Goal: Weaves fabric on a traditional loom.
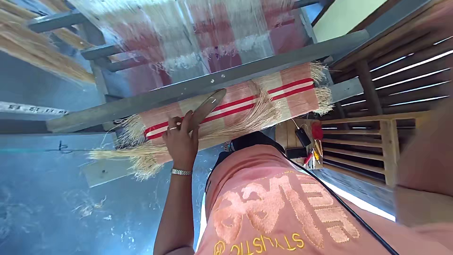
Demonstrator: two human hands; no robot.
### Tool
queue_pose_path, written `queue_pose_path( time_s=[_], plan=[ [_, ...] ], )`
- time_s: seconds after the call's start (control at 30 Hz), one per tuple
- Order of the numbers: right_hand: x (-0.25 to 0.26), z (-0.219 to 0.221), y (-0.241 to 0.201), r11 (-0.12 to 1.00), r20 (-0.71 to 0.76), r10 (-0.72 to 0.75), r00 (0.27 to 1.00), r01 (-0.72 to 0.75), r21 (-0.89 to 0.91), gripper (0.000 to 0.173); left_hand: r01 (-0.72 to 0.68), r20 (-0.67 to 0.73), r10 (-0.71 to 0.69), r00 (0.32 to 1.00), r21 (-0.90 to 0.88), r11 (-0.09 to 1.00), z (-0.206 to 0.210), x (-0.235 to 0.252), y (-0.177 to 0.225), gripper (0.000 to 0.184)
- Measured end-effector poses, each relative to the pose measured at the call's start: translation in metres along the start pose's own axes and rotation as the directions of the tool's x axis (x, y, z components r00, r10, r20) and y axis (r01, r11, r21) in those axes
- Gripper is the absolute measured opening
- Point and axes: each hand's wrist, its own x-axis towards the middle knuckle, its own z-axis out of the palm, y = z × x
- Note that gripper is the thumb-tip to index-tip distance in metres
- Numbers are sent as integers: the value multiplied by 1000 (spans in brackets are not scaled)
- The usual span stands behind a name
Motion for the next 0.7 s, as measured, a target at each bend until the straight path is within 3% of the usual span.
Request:
queue_pose_path(
  time_s=[0.13, 0.27, 0.57, 0.7],
  plan=[
    [-3, 173, -26, 992, 311, -11, 950, -28, 120, 22, -102, -34, 103, 994, 29, 994, -45, -1, 35, 51],
    [-9, 259, -22, 968, 448, -70, 891, -48, 247, 17, -162, -78, 171, 982, 118, 980, -69, -3, 58, 50],
    [-8, 273, -29, 999, 375, 19, 927, -28, 17, 13, -212, -89, 230, 969, 172, 962, -76, 1, 68, 48],
    [-3, 246, -24, 985, 543, 117, 832, -167, 44, 16, -282, -56, 292, 955, 139, 949, -83, 6, 61, 49]
  ],
)
